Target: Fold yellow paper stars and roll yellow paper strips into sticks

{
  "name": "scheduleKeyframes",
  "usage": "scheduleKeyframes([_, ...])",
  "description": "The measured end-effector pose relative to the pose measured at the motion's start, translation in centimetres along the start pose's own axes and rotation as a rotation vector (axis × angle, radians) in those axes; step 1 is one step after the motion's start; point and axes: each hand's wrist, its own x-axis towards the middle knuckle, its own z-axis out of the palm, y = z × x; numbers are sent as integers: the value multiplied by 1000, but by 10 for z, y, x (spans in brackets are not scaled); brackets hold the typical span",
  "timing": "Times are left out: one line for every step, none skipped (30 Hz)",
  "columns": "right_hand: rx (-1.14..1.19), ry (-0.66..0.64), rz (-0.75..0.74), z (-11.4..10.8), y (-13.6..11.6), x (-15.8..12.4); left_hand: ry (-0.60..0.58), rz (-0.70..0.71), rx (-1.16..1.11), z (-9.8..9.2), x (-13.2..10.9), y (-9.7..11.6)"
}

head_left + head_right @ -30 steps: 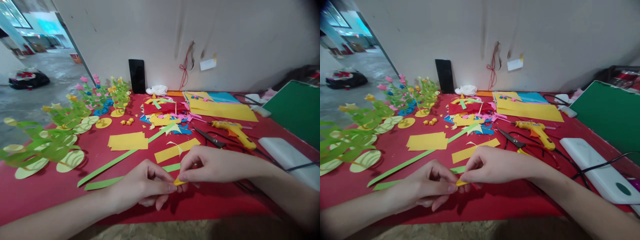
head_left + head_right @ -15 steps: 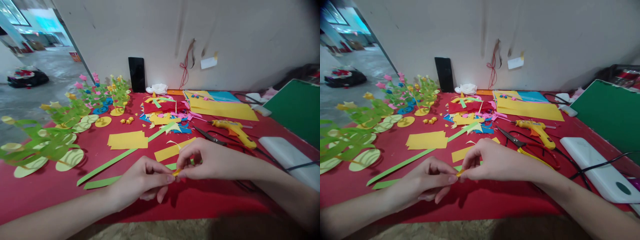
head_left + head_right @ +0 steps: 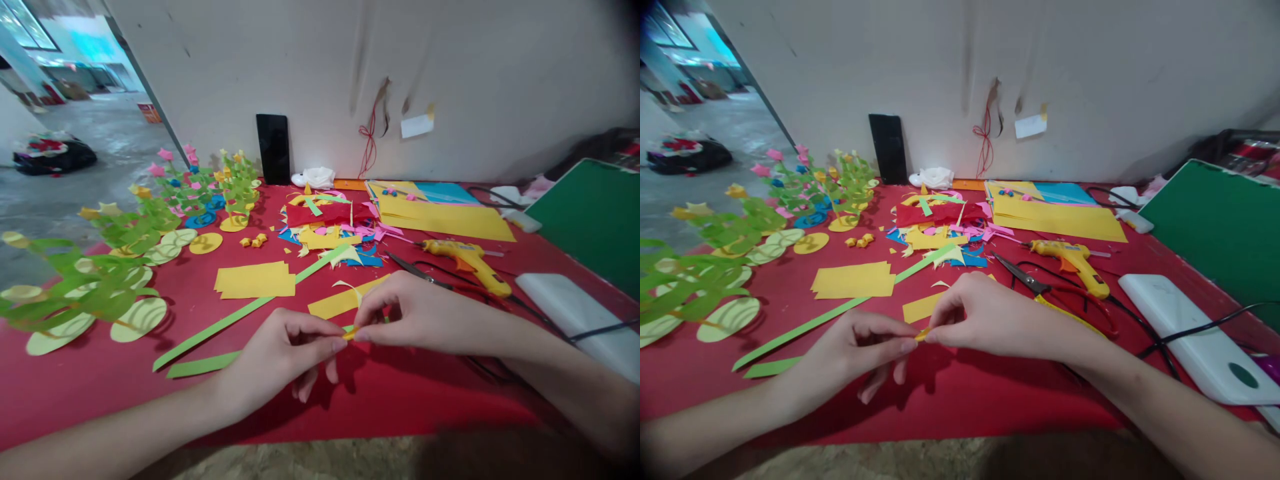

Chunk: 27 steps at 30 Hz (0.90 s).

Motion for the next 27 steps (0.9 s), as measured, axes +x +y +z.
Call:
scheduleKeyframes([-2,0,3,0,0,0,11,9,7,0,0,0])
scheduleKeyframes([-3,1,5,0,0,0,20,15,13,0,1,0])
scheduleKeyframes([-6,6,7,1,1,0,29,19,15,0,1,0])
scheduleKeyframes([-11,11,6,1,1,0,34,20,14,0,1,0])
scheduleKeyframes([-19,15,2,2,1,1,35,18,6,0,2,0])
scheduleKeyframes([-28,17,-5,2,1,1,33,14,-9,0,2,-1])
scheduleKeyframes([-38,20,-11,2,0,1,28,10,-29,0,2,-1])
scheduleKeyframes([-46,19,-15,2,0,1,23,8,-50,0,3,-2])
scheduleKeyframes([-52,18,-16,2,0,1,16,8,-70,0,3,-3])
scheduleKeyframes([-56,17,-13,2,0,1,9,10,-87,-1,3,-4])
scheduleKeyframes([-58,19,-10,2,0,1,2,13,-103,-1,4,-4])
scheduleKeyframes([-58,26,-9,1,-1,1,-4,17,-115,-2,4,-5])
scheduleKeyframes([-56,31,-10,1,-1,1,-7,20,-125,-2,4,-5])
scheduleKeyframes([-54,37,-12,2,-1,2,-8,20,-130,-3,4,-5])
scheduleKeyframes([-53,45,-15,2,-1,2,-6,18,-131,-3,5,-4])
scheduleKeyframes([-52,52,-17,2,-1,3,-3,18,-125,-4,5,-4])
scheduleKeyframes([-50,56,-18,3,-1,3,1,17,-114,-4,5,-4])
scheduleKeyframes([-45,54,-17,3,-1,3,4,15,-105,-4,5,-3])
scheduleKeyframes([-40,49,-16,3,-1,4,3,12,-100,-4,5,-3])
scheduleKeyframes([-35,47,-15,4,-1,4,-3,9,-104,-4,5,-3])
scheduleKeyframes([-32,45,-12,4,-1,4,-14,5,-119,-3,5,-3])
scheduleKeyframes([-29,47,-6,4,-1,4,-29,0,-140,-3,5,-4])
scheduleKeyframes([-28,52,2,4,-1,4,-46,-6,-163,-3,5,-4])
scheduleKeyframes([-16,65,11,4,-1,4,-66,-15,-187,-2,5,-4])
scheduleKeyframes([11,82,22,3,-1,4,-84,-26,-211,-2,5,-5])
scheduleKeyframes([57,111,31,3,-1,4,-96,-34,-236,-2,6,-5])
scheduleKeyframes([116,156,39,2,-1,5,-102,-38,-263,-1,6,-5])
